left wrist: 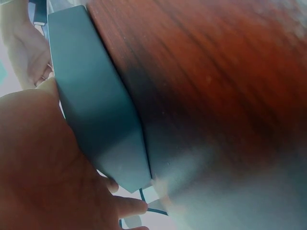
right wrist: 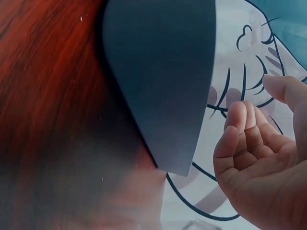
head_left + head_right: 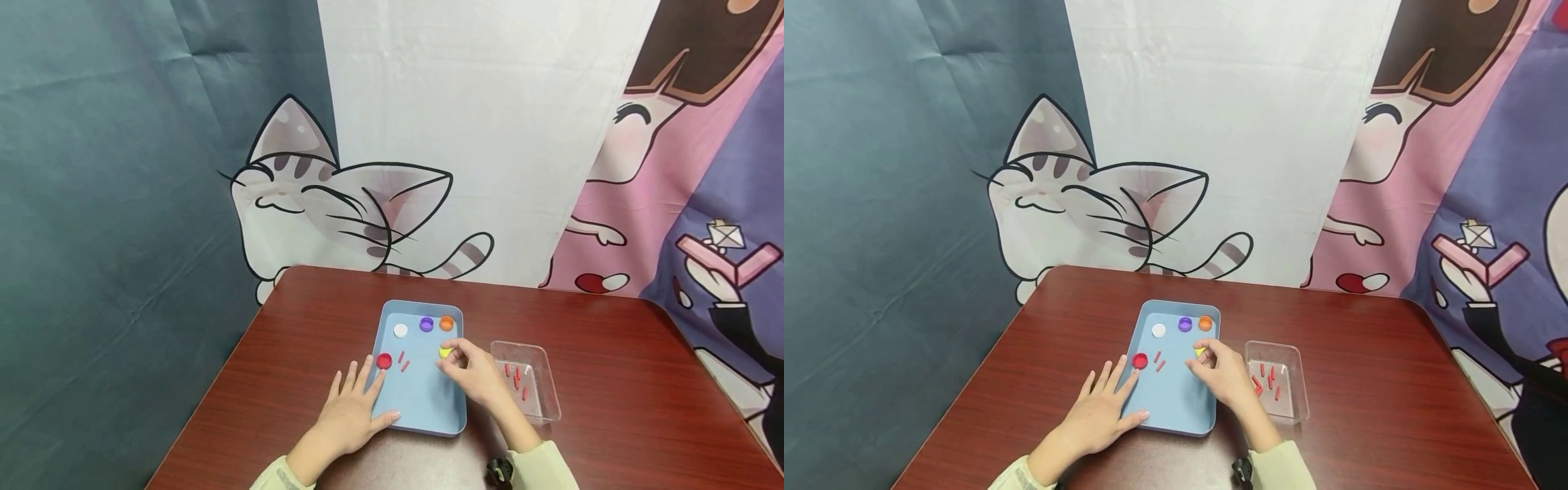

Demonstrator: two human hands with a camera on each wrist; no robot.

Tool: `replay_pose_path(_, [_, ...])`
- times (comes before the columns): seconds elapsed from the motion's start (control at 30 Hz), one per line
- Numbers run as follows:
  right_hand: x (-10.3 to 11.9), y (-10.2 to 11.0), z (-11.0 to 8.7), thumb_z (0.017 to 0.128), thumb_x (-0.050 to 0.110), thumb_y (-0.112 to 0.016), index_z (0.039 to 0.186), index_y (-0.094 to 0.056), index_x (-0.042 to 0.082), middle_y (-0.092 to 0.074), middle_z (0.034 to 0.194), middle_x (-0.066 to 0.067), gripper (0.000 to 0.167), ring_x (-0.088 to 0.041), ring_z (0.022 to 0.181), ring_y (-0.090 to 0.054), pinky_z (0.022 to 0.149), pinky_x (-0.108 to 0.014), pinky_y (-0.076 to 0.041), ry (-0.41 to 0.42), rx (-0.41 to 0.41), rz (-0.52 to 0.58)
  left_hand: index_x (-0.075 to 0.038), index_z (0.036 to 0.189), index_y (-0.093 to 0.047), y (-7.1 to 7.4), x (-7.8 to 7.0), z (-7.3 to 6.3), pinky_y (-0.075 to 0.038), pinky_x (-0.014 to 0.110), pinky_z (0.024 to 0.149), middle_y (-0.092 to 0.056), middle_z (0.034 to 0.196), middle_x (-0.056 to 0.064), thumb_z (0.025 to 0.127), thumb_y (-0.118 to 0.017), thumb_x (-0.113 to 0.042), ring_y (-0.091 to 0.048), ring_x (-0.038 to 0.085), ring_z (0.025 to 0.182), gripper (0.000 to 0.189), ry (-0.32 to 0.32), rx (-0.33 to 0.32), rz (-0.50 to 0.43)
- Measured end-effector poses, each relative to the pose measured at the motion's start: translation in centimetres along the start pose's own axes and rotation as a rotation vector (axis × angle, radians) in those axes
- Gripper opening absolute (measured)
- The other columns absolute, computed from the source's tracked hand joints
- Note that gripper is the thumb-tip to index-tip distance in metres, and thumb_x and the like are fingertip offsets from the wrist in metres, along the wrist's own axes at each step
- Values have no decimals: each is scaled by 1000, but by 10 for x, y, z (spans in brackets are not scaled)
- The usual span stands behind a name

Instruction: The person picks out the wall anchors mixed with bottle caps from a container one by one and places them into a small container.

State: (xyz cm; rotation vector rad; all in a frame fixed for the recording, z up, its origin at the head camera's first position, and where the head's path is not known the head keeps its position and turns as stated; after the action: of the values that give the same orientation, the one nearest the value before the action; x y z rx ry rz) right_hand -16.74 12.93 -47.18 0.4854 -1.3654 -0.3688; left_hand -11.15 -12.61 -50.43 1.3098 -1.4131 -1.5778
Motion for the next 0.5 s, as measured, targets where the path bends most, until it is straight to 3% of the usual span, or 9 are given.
replay_pose_path(0.5, [4,-20,3,84,19,-83,107,-72,10,-62,78,7,28,-7,70,-56,65,-22,-46,-16,-18,-3,-17,158,-38,1,-1,0,-14,65,119,-14,169,14,95,-41,-74,-17,45,152,84,2,1,9])
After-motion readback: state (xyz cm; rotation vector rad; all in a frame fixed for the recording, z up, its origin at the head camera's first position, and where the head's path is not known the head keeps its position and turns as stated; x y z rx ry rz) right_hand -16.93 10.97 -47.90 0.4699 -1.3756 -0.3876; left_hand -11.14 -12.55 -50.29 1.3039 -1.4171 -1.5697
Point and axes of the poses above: each hand's wrist, its own z-axis towards the middle knuckle, its own y-axis out of the back of the hand, x = y × z, the point moved 1 cm from there along z, towards the middle knuckle
